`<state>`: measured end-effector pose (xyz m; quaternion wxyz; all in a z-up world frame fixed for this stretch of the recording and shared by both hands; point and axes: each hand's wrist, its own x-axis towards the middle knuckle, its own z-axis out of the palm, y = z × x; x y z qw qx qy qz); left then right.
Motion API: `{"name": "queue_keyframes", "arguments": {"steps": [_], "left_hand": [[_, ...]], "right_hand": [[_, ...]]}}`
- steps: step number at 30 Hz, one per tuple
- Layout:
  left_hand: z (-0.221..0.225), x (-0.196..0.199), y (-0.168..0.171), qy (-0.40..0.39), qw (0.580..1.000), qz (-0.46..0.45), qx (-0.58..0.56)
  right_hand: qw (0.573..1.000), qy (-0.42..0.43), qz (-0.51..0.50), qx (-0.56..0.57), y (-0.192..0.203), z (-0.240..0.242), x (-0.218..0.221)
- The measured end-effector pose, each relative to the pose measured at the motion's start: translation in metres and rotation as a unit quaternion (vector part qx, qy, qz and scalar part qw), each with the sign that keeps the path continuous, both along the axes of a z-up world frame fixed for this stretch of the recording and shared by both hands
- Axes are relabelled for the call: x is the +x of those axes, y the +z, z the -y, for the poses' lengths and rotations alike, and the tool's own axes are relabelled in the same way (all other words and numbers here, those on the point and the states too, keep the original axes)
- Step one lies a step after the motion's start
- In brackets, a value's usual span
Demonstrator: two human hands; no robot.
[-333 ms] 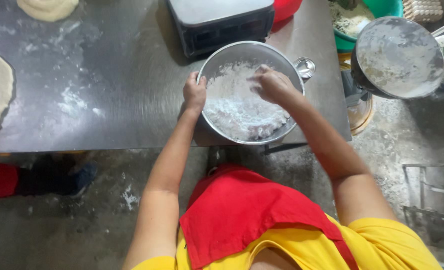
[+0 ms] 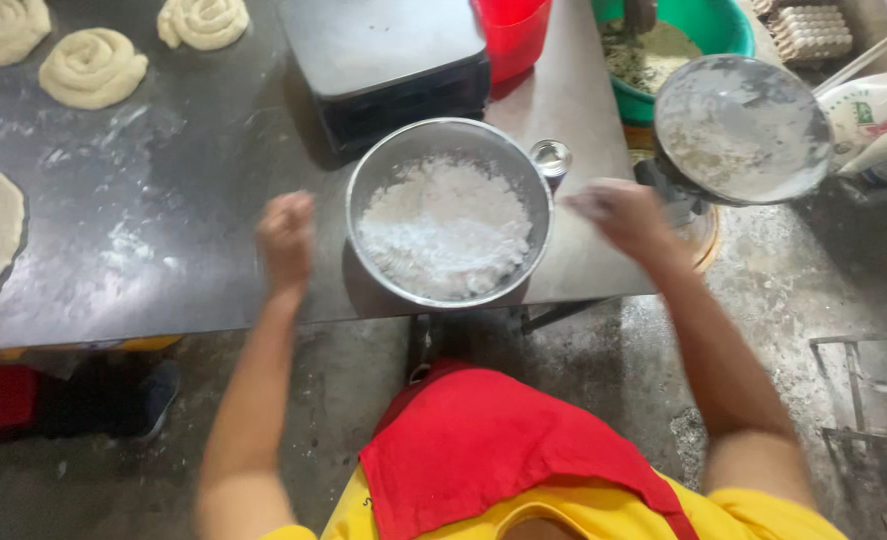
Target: The person mixes white flour in a metal bowl by hand, repeatedly pressing and lifting the mixture on a metal table.
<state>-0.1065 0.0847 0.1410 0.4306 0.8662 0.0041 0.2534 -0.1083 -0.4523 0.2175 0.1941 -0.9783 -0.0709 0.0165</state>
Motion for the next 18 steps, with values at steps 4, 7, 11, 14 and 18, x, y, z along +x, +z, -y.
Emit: {"name": "queue_keyframes", "arguments": {"steps": [4,7,11,14,18], "left_hand": [[-0.103,-0.142,0.023,0.188,0.953,-0.026,0.237],[-0.119,-0.246,-0.001,0.483,0.833,-0.265,-0.044],[-0.113,-0.323,-0.049,0.525,0.767,-0.36,-0.085],[-0.064,-0.274,-0.108,0.548,0.704,-0.408,-0.194],[-0.091,-0.214,-0.12,0.486,0.838,-0.219,-0.117]], "right_hand": [[0.916,-0.331,0.152,0.165,0.014,0.187,-0.134],[0.865,-0.468,0.125,0.132,-0.036,0.26,-0.247],[0.812,-0.581,-0.001,0.059,-0.14,0.299,-0.355],[0.799,-0.599,-0.04,0.036,-0.17,0.332,-0.283],[0.835,-0.532,-0.139,-0.004,-0.199,0.302,-0.323]]}}
